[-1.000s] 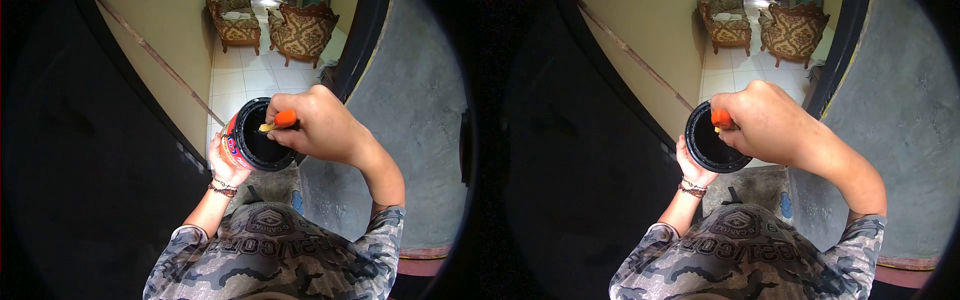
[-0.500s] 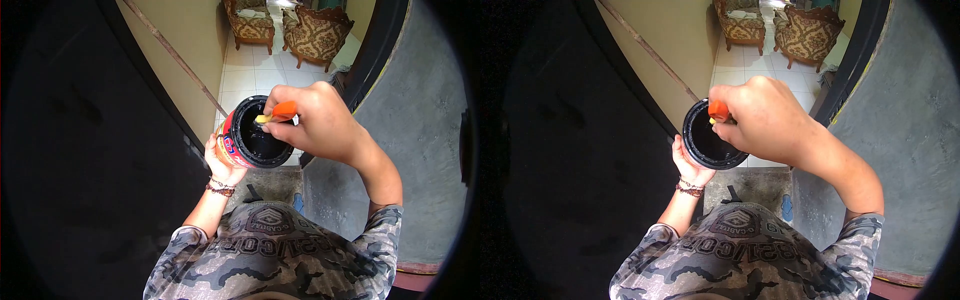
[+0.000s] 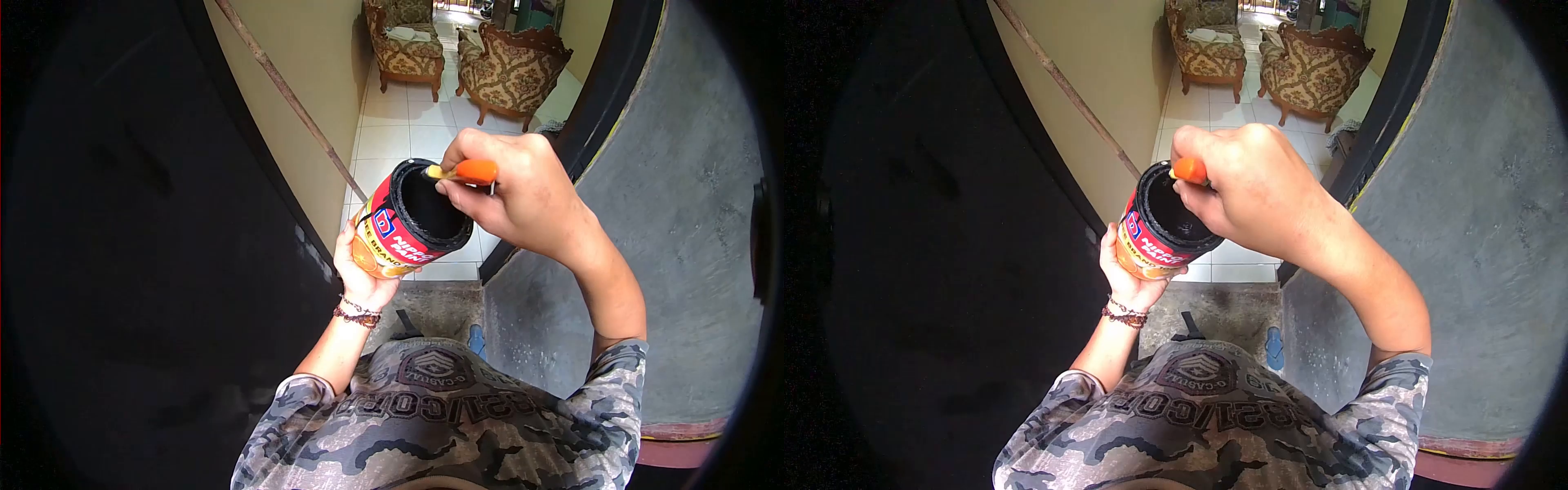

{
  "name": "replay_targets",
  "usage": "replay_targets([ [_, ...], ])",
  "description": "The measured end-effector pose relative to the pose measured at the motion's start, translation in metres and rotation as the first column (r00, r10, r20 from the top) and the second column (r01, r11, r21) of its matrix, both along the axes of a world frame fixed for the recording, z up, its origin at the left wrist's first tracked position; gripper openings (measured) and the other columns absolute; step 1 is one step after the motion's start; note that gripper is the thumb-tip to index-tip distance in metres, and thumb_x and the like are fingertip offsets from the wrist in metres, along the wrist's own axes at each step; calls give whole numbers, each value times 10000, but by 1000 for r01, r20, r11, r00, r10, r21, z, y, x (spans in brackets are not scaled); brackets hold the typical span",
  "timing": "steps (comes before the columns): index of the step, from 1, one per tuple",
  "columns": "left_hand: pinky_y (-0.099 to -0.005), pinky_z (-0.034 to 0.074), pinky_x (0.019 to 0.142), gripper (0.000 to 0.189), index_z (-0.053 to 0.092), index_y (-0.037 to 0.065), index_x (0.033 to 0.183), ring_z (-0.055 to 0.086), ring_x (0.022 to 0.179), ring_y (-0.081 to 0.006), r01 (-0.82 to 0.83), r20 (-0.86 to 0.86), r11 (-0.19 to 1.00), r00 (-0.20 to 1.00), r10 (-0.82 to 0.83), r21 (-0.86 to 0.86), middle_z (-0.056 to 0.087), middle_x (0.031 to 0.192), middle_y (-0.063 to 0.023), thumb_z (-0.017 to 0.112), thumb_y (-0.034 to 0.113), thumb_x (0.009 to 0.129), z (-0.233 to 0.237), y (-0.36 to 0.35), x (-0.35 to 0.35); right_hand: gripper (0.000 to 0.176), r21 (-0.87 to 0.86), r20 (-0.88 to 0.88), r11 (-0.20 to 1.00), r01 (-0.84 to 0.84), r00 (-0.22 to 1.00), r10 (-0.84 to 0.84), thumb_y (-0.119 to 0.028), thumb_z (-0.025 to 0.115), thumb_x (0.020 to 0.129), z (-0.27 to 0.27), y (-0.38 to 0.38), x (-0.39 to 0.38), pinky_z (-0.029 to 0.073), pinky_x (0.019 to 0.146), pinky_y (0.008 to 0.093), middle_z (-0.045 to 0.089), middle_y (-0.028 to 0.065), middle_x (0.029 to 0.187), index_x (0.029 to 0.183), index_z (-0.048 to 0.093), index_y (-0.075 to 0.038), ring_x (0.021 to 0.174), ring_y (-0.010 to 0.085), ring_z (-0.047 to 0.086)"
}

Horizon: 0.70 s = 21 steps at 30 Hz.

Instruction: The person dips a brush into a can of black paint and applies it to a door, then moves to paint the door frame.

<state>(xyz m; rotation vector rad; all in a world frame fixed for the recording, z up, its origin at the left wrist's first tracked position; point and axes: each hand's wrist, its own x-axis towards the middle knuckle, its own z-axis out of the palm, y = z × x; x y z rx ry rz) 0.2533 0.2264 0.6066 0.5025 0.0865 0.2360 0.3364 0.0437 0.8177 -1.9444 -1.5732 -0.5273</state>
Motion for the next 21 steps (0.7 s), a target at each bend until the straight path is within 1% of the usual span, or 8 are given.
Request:
replay_targets([
  [2, -556, 567, 677, 704, 572, 148, 1325, 682, 1008, -381, 6, -45, 1000, 999, -7, -22, 682, 1210, -131, 402, 699, 921, 0, -1, -3, 161, 51, -87, 985, -167, 982, 171, -27, 720, 722, -5, 3, 3, 531, 635, 434, 666, 166, 735, 839, 610, -26, 722, 375, 677],
  [3, -556, 567, 677, 704, 572, 148, 1325, 682, 1008, -381, 10, -41, 1000, 999, -11, -23, 682, 1210, -131, 402, 699, 921, 0, -2, -4, 161, 50, -83, 985, -163, 983, 167, -27, 720, 722, -6, 3, 6, 531, 635, 434, 666, 166, 735, 839, 610, -26, 722, 375, 677],
  [6, -546, 552, 692, 698, 573, 154, 1323, 670, 1031, -375, 20, -32, 1000, 999, -21, -18, 675, 1222, -127, 404, 699, 921, 4, -4, -10, 147, -68, -242, 934, -350, 914, 325, 18, 674, 628, -14, 6, 14, 528, 664, 423, 640, 156, 710, 744, 590, -17, 727, 361, 652],
  [7, -546, 552, 692, 698, 573, 154, 1323, 670, 1031, -375, 21, -30, 1000, 999, -21, -21, 675, 1222, -127, 404, 699, 921, 3, -5, -11, 147, -71, -241, 934, -349, 915, 324, 18, 674, 628, -11, 5, 15, 528, 664, 423, 640, 156, 710, 744, 590, -17, 727, 361, 652],
  [9, -531, 539, 683, 699, 571, 156, 1324, 667, 1017, -366, 30, -26, 999, 999, -31, -17, 675, 1217, -122, 399, 700, 921, 0, -5, -14, 193, -213, -190, 948, -237, 962, 197, 84, 650, 605, -7, 3, 14, 544, 708, 390, 666, 106, 748, 766, 600, -10, 770, 314, 683],
  [15, -515, 527, 685, 705, 570, 163, 1326, 659, 1025, -358, -19, -112, 999, 994, 13, -51, 672, 1216, -115, 386, 709, 919, 6, -11, -22, 193, -211, -125, 934, -288, 956, 266, 86, 614, 561, 1, 5, -5, 524, 668, 404, 638, 108, 707, 719, 578, -20, 709, 340, 638],
  [20, -528, 537, 689, 718, 577, 160, 1311, 665, 1029, -370, 10, -76, 998, 997, -14, -58, 683, 1197, -120, 398, 724, 905, -6, -2, -27, 183, -183, -52, 956, -228, 974, 222, 77, 624, 571, -3, 9, -10, 526, 666, 405, 631, 117, 702, 720, 575, -17, 705, 339, 640],
  [21, -528, 537, 689, 718, 577, 160, 1311, 665, 1029, -370, 16, -67, 998, 998, -20, -55, 683, 1197, -120, 398, 724, 905, -9, 3, -29, 177, -174, -119, 956, -238, 968, 219, 72, 630, 582, -5, 10, -15, 528, 662, 408, 632, 118, 705, 726, 577, -17, 699, 340, 642],
])
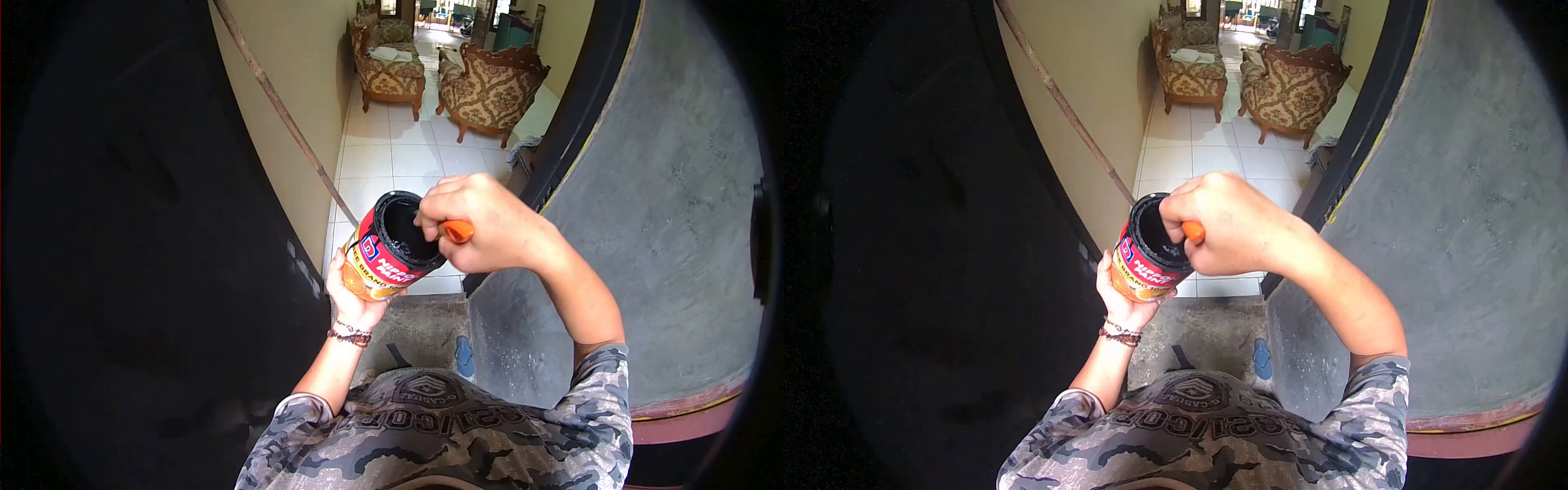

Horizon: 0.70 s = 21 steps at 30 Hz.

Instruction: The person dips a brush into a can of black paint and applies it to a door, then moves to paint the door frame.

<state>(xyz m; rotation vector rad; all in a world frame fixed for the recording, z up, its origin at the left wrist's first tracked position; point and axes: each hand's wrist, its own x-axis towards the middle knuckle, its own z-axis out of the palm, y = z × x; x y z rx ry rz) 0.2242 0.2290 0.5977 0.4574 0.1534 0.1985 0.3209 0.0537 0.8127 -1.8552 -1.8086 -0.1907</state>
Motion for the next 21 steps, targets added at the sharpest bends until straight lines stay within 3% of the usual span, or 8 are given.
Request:
replay_targets([
  [3, -566, 567, 632, 713, 563, 155, 1327, 679, 1015, -404, -3, -35, 1000, 999, 3, -13, 675, 1214, -133, 418, 710, 904, 1, -2, -2, 153, 48, -56, 997, 53, 997, -51, 30, 667, 632, -14, -1, 0, 537, 647, 405, 643, 124, 723, 751, 584, -18, 686, 344, 653],
  [8, -514, 556, 582, 717, 552, 170, 1339, 680, 985, -388, 54, -13, 998, 998, -54, 20, 673, 1209, -127, 442, 721, 893, -12, 3, -5, 200, 164, -174, 963, 215, 967, -186, -69, 743, 699, -43, -8, -7, 545, 654, 421, 666, 158, 750, 807, 582, -21, 715, 377, 671],
  [11, -491, 548, 559, 729, 553, 175, 1337, 683, 961, -380, 104, -58, 994, 993, -101, 39, 673, 1204, -126, 438, 736, 886, -15, 4, -7, 205, 302, -151, 892, 336, 941, -303, -80, 759, 744, -66, -17, -17, 542, 626, 402, 667, 149, 751, 849, 594, -19, 686, 313, 695],
  [13, -479, 549, 555, 750, 546, 178, 1351, 681, 953, -395, 121, -96, 992, 989, -117, 39, 668, 1209, -144, 430, 750, 880, -15, 5, -7, 170, 368, -407, 767, 526, 832, -376, -82, 760, 822, -70, -30, -36, 553, 579, 361, 691, 130, 757, 906, 622, -28, 647, 237, 711],
  [14, -479, 549, 555, 750, 546, 178, 1351, 681, 953, -395, 136, -102, 990, 986, -131, 44, 668, 1209, -144, 430, 750, 880, -17, 5, -7, 170, 369, -413, 757, 539, 825, -386, -82, 760, 822, -80, -35, -42, 553, 579, 361, 691, 130, 757, 906, 622, -28, 647, 237, 711],
  [16, -473, 539, 584, 777, 536, 168, 1369, 664, 980, -416, 174, -184, 985, 968, -171, 0, 653, 1234, -166, 439, 755, 869, -22, 4, -6, 134, 437, -856, 520, 734, 517, -10, -67, 744, 879, -109, -46, -48, 580, 566, 316, 709, 130, 789, 950, 638, -27, 648, 199, 715],
  [19, -468, 522, 622, 803, 528, 159, 1381, 644, 1009, -429, 322, -73, 946, 943, -324, -45, 631, 1266, -186, 455, 760, 853, -32, 4, 0, 148, 437, -883, 224, 871, 368, 290, -13, 697, 898, -135, -77, -61, 618, 592, 330, 709, 167, 822, 1017, 610, -5, 655, 233, 721],
  [21, -467, 514, 633, 809, 528, 156, 1380, 639, 1015, -426, 395, -41, 918, 917, -397, -43, 623, 1276, -189, 463, 762, 846, -32, 0, 3, 144, 413, -832, 122, 902, 320, 453, -68, 641, 939, -164, -105, -62, 622, 638, 344, 714, 191, 882, 1061, 594, -7, 714, 252, 729],
])
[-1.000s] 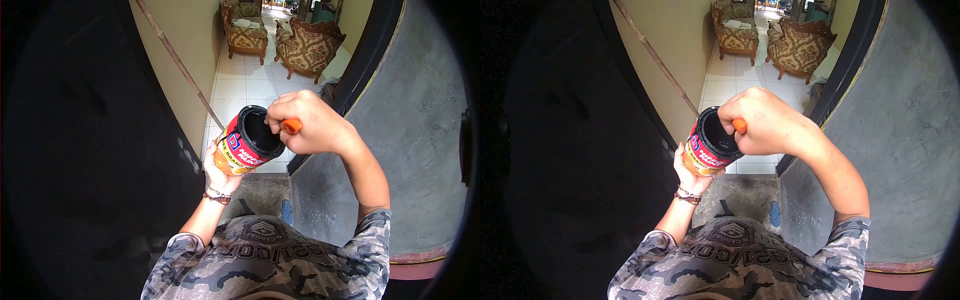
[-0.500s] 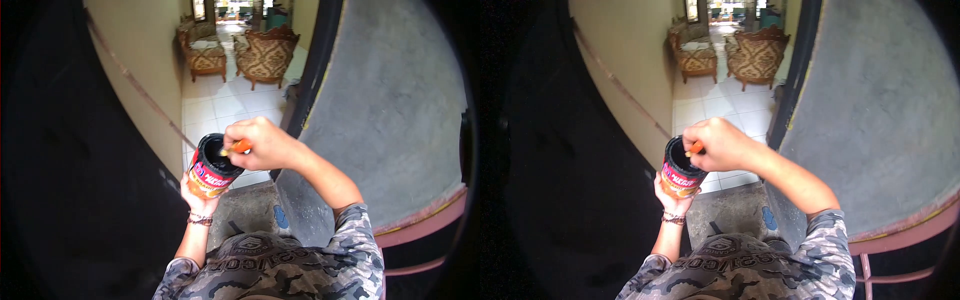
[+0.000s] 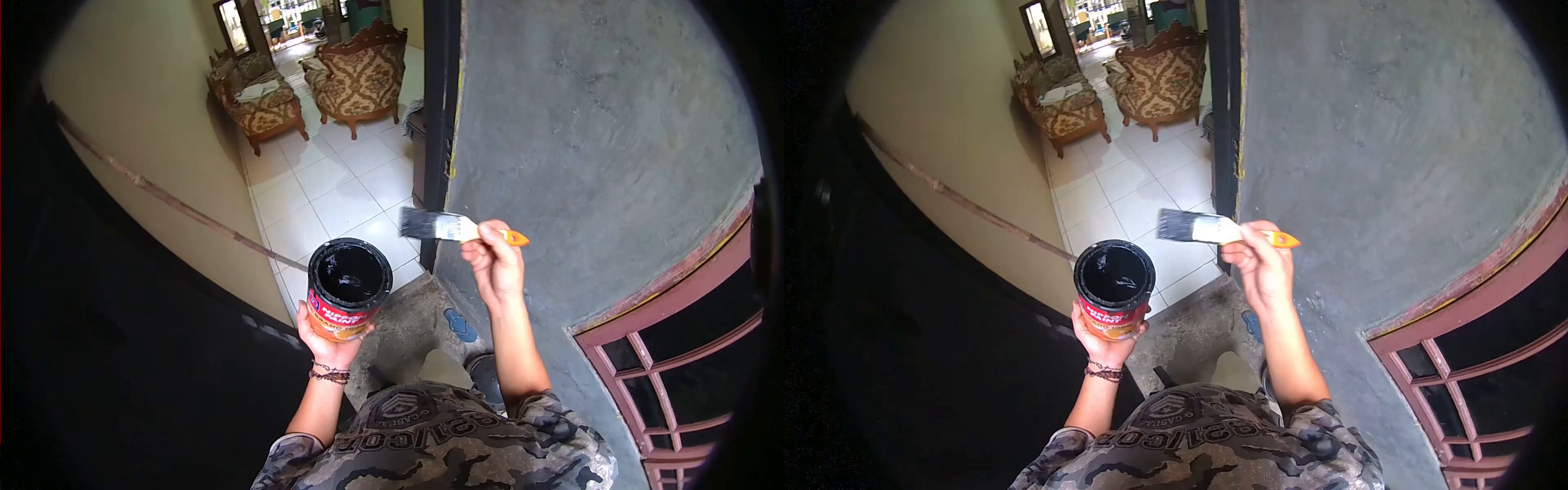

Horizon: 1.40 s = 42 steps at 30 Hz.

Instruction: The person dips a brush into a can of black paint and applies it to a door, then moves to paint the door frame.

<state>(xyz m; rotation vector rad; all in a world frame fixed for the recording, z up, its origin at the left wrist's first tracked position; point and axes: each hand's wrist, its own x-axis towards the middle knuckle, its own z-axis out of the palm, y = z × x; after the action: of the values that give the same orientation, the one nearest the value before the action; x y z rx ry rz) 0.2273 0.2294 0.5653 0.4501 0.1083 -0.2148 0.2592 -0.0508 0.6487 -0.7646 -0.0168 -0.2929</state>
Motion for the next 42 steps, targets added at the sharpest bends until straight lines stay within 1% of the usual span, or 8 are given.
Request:
replay_targets([
  [4, -501, 532, 629, 792, 555, 155, 1355, 652, 986, -431, 106, -4, 994, 994, -106, -34, 639, 1255, -179, 434, 763, 863, -4, -11, 11, 171, 151, 1, 978, 142, 990, -144, -94, 568, 955, -16, -36, 2, 626, 748, 381, 709, 207, 924, 1101, 571, -7, 809, 296, 731],
  [10, -468, 489, 639, 858, 482, 172, 1441, 612, 1029, -460, 162, -66, 987, 984, -163, -23, 586, 1340, -184, 445, 773, 829, -14, -34, 53, 194, -84, 163, 885, 458, 882, -441, -62, 578, 973, -6, -76, 78, 626, 811, 381, 679, 206, 1005, 1139, 553, 36, 893, 301, 729],
  [14, -471, 503, 644, 888, 452, 142, 1473, 618, 1006, -471, 131, -38, 990, 990, -134, -58, 584, 1336, -202, 378, 766, 846, -16, -45, 81, 189, -275, 383, 771, 574, 801, -460, -41, 604, 986, 1, -93, 167, 557, 921, 337, 708, 191, 1052, 1151, 605, 50, 942, 225, 719],
  [15, -557, 557, 621, 776, 458, 238, 1472, 596, 1154, -431, 156, 1, 985, 988, -156, -77, 508, 1458, -142, 439, 722, 866, -24, -41, 90, 171, -294, 425, 749, 593, 783, -453, -18, 611, 979, 6, -95, 189, 560, 908, 330, 707, 174, 1076, 1135, 613, 51, 945, 216, 715],
  [24, -642, 567, 719, 809, 404, 213, 1509, 543, 1235, -479, 36, -23, 970, 999, -43, -240, 483, 1478, -159, 410, 733, 889, -45, -59, 136, 126, -198, 757, 504, 841, 458, -467, 8, 658, 921, 58, -104, 321, 560, 847, 287, 702, 186, 1116, 1043, 657, 40, 981, 189, 687],
  [30, -569, 550, 561, 816, 406, 168, 1504, 644, 963, -506, 82, -34, 984, 995, -89, -160, 512, 1418, -240, 342, 716, 903, -25, -75, 166, 144, -86, 825, 453, 887, 318, -467, -2, 672, 913, 123, -98, 350, 564, 852, 307, 703, 191, 1115, 1051, 654, 36, 974, 211, 696],
  [33, -499, 522, 694, 970, 411, 60, 1483, 570, 1058, -474, 166, -3, 972, 986, -169, -165, 563, 1313, -260, 442, 778, 831, -37, -75, 180, 147, -84, 847, 399, 913, 276, -455, -5, 677, 911, 135, -98, 361, 563, 855, 308, 705, 195, 1106, 1051, 655, 35, 972, 217, 698],
  [42, -593, 548, 678, 821, 478, 211, 1463, 618, 1118, -454, 196, -21, 977, 980, -198, -90, 554, 1425, -143, 312, 753, 868, -46, -76, 210, 158, 24, 870, 373, 927, 165, -464, -7, 693, 899, 180, -92, 371, 551, 870, 325, 708, 202, 1094, 1049, 656, 29, 976, 248, 702],
])
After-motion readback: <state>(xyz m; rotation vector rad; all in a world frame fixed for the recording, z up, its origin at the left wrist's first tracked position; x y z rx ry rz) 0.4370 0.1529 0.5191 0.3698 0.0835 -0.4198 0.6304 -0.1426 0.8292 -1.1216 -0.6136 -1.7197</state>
